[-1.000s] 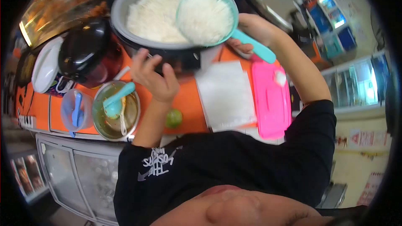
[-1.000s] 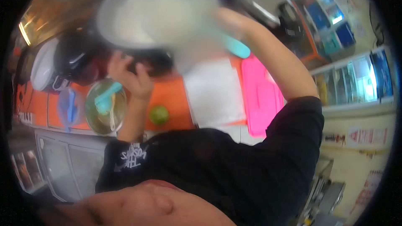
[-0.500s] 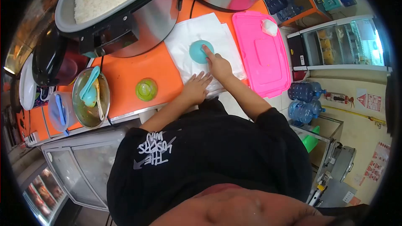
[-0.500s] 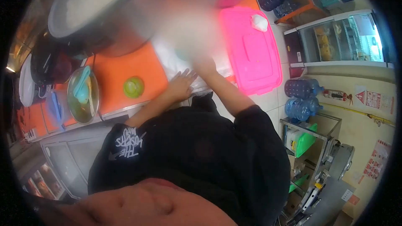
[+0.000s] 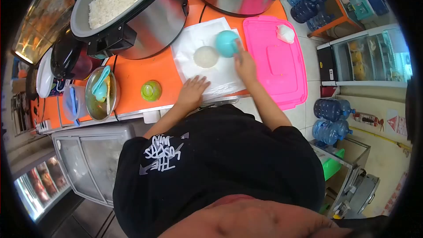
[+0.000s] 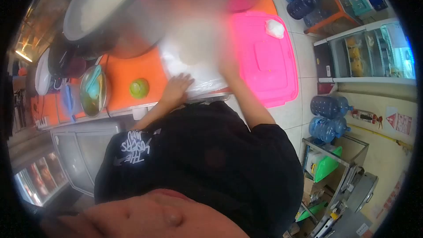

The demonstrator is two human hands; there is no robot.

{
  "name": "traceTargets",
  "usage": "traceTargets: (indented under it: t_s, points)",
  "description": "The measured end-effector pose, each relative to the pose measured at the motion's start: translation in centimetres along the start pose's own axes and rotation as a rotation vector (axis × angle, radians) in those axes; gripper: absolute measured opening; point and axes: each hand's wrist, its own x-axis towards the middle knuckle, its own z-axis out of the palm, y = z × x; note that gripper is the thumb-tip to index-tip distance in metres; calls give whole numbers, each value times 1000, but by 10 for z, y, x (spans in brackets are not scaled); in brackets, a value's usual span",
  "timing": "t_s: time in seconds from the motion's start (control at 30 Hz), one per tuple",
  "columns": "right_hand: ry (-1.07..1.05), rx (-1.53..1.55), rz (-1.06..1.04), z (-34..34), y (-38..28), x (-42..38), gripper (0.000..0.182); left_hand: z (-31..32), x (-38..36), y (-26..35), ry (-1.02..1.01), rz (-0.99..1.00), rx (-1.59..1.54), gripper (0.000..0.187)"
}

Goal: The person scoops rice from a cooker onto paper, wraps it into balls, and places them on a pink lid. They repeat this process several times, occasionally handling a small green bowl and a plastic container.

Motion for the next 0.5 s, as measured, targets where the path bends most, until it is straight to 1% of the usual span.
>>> traceTargets:
  t_s: [0.03, 0.07, 0.13, 0.17, 0.23, 0.27, 0.33, 0.4, 0.47, 0.5]
  points:
    - [-55, -71, 60, -17, 13, 10, 59, -3, -3, 0, 60, -85, 25, 49]
    - [-112, -143, 117, -36, 25, 20, 59, 0, -5, -4, 60, -98, 28, 49]
    - [-194, -314, 225, -67, 44, 40, 58, 13, -10, -11, 182, -123, 11, 36]
    - [-207, -307, 221, -76, 54, 47, 58, 14, -10, -11, 176, -137, 11, 36]
    - [-393, -369, 372, -85, 64, 61, 60, 12, -7, -12, 194, -215, -41, 25]
    - [-405, -363, 369, -85, 63, 62, 60, 9, -10, -11, 188, -227, -42, 25]
    - [24, -673, -91, -85, 52, 59, 66, -1, -15, -6, 196, -162, 76, 23]
    - [-249, -320, -193, -68, 35, 50, 70, 6, -21, -11, 218, -164, 101, 23]
    - [-559, 58, -423, -34, 31, 14, 65, 6, -23, -17, 238, -155, 133, 23]
    - [-610, 54, -464, -37, 8, 2, 59, 4, -20, -21, 285, -263, -38, 22]
